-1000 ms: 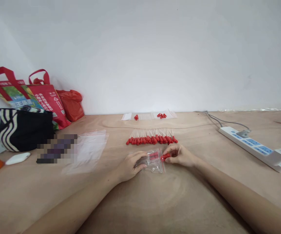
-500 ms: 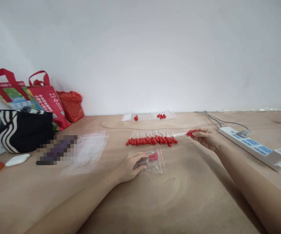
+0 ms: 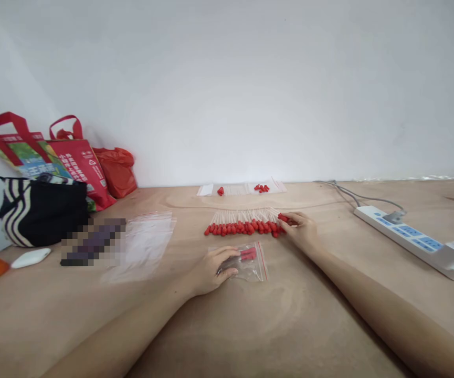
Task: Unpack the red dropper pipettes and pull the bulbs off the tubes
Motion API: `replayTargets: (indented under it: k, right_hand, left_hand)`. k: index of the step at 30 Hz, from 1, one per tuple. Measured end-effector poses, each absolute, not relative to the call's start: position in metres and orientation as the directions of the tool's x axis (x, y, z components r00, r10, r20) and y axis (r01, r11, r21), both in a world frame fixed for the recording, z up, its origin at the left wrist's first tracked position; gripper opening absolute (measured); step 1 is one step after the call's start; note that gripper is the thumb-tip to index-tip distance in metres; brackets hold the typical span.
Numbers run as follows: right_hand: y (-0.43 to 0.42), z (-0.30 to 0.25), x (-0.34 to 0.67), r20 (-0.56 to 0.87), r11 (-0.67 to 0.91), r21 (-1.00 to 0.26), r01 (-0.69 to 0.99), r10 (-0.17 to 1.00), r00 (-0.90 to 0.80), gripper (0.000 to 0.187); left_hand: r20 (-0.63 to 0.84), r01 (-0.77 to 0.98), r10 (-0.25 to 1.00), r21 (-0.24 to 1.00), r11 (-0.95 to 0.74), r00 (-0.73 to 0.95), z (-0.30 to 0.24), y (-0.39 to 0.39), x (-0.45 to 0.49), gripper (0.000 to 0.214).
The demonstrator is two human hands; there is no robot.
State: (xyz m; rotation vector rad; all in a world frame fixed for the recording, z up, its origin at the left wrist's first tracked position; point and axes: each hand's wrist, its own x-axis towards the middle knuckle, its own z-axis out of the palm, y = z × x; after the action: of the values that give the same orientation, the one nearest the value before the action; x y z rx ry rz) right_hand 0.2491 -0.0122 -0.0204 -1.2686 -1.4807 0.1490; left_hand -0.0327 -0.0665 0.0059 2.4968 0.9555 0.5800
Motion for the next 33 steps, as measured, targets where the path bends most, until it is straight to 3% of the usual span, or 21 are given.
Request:
replayTargets:
  k: [6, 15, 23, 33]
  right_hand:
    - [-0.011, -0.023, 0.25, 0.643, 0.409, -0.605, 0.683, 0.757, 0.117, 0.034]
    - [-0.014, -0.023, 0.249, 0.61, 0.411, -0.589, 0.696, 0.791, 0.05, 0.039]
    - [-0.015, -0.02, 0.253, 0.53, 0.284, -0.701, 0.655, 0.821, 0.211, 0.043]
    - [-0.012, -0.023, 0.26, 0.531, 0.255, -0.719, 0.647, 0.803, 0.272, 0.041]
  left_hand:
    - [0.236, 0.524, 0.684, 0.489, -0.698, 0.69, 0.004, -0.065, -0.034, 0.032]
    - [0.21, 0.536, 0.695, 0.498, -0.681, 0.687, 0.009, -0.068, -0.032, 0.03]
    - [0.22, 0.533, 0.701, 0.51, -0.675, 0.678, 0.009, -0.068, -0.032, 0.032]
    - [0.186, 0.567, 0.717, 0.493, -0.659, 0.672, 0.008, -0.067, -0.033, 0.035]
